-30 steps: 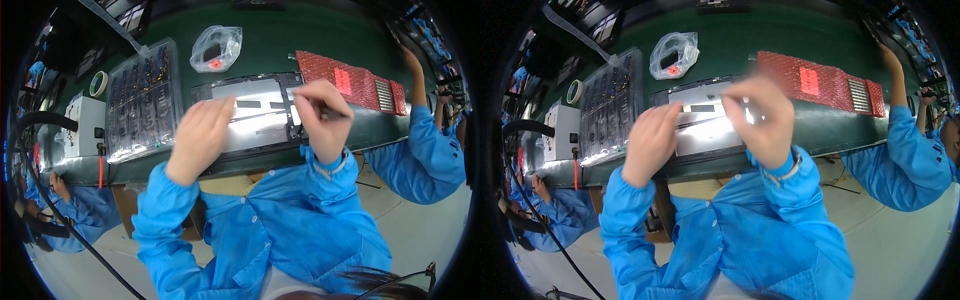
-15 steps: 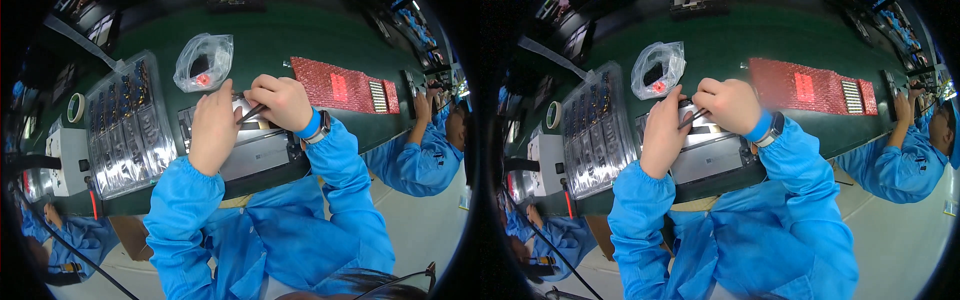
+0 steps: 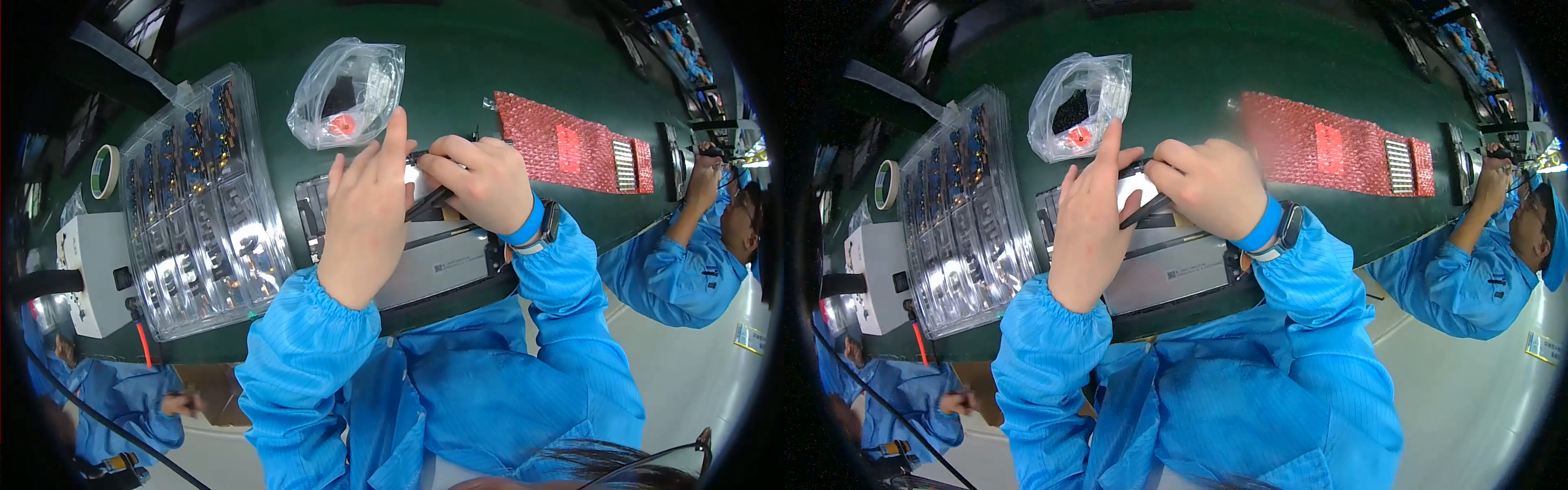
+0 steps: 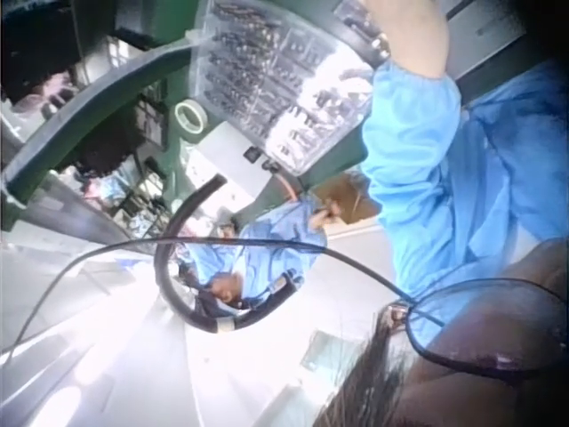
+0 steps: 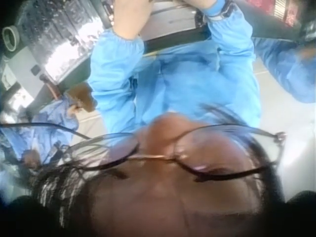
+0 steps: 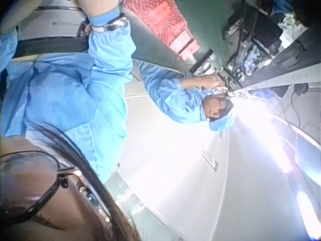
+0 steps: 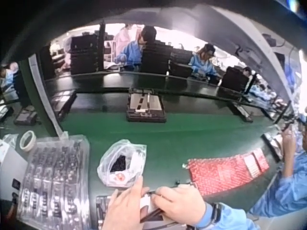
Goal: The person assembles internal components into a tablet chassis by hand, installing a battery, ribbon cables, and adhesive tape, then securing a tablet screen to the chassis.
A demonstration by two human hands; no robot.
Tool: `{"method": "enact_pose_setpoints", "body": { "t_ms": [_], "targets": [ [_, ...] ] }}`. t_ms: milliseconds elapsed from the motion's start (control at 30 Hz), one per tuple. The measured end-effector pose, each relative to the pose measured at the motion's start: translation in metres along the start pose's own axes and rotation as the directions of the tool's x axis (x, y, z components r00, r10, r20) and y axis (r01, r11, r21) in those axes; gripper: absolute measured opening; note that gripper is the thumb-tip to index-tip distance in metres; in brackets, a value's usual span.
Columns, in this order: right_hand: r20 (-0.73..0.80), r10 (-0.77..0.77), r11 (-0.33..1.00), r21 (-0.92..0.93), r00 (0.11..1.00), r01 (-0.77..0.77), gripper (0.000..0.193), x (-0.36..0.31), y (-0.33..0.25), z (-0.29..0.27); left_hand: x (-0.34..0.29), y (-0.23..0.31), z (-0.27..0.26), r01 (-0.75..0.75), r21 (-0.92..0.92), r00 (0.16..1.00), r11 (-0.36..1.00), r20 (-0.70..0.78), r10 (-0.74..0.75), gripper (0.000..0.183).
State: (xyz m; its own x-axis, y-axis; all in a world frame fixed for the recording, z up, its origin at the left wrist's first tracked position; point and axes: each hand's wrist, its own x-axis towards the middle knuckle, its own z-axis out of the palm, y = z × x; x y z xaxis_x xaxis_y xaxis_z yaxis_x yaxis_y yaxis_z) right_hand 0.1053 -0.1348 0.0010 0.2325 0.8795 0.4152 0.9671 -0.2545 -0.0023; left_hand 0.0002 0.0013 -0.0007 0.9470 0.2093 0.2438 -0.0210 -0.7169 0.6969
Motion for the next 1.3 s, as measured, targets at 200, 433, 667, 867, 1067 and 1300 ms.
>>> {"method": "enact_pose_setpoints", "body": {
  "t_ms": [200, 433, 667, 867, 1067, 1300],
  "targets": [
    [0.008, 0.124, 0.976, 0.18, 0.992, -0.123, 0.018, -0.002, 0.004, -0.014, -0.001, 0.001, 0.004, -0.048, 0.116, 0.999, 0.992, 0.006, 0.048, 0.063],
    [0.069, 0.383, 0.826, 0.422, 0.921, -0.374, 0.021, -0.051, 0.071, -0.048, -0.002, 0.013, 0.001, -0.207, 0.487, 0.978, 0.848, 0.095, 0.184, 0.069],
    [-0.004, 0.496, 0.837, 0.269, 0.868, -0.477, 0.022, -0.047, 0.065, -0.007, -0.001, 0.011, -0.002, -0.27, 0.53, 0.962, 0.804, 0.125, 0.241, 0.063],
    [0.179, 0.582, 0.731, 0.311, 0.793, -0.607, 0.032, -0.026, 0.058, 0.0, 0.003, 0.009, -0.001, -0.317, 0.531, 0.947, 0.786, 0.124, 0.298, 0.052],
    [0.057, 0.662, 0.497, 0.713, 0.747, -0.495, 0.024, -0.036, 0.055, -0.016, 0.004, 0.007, -0.002, -0.326, 0.565, 0.941, 0.758, 0.118, 0.317, 0.044],
    [0.154, 0.654, 0.526, 0.612, 0.741, -0.591, 0.02, -0.053, 0.055, -0.027, -0.002, 0.002, -0.01, -0.309, 0.519, 0.949, 0.797, 0.227, 0.22, 0.042]
  ]
}}
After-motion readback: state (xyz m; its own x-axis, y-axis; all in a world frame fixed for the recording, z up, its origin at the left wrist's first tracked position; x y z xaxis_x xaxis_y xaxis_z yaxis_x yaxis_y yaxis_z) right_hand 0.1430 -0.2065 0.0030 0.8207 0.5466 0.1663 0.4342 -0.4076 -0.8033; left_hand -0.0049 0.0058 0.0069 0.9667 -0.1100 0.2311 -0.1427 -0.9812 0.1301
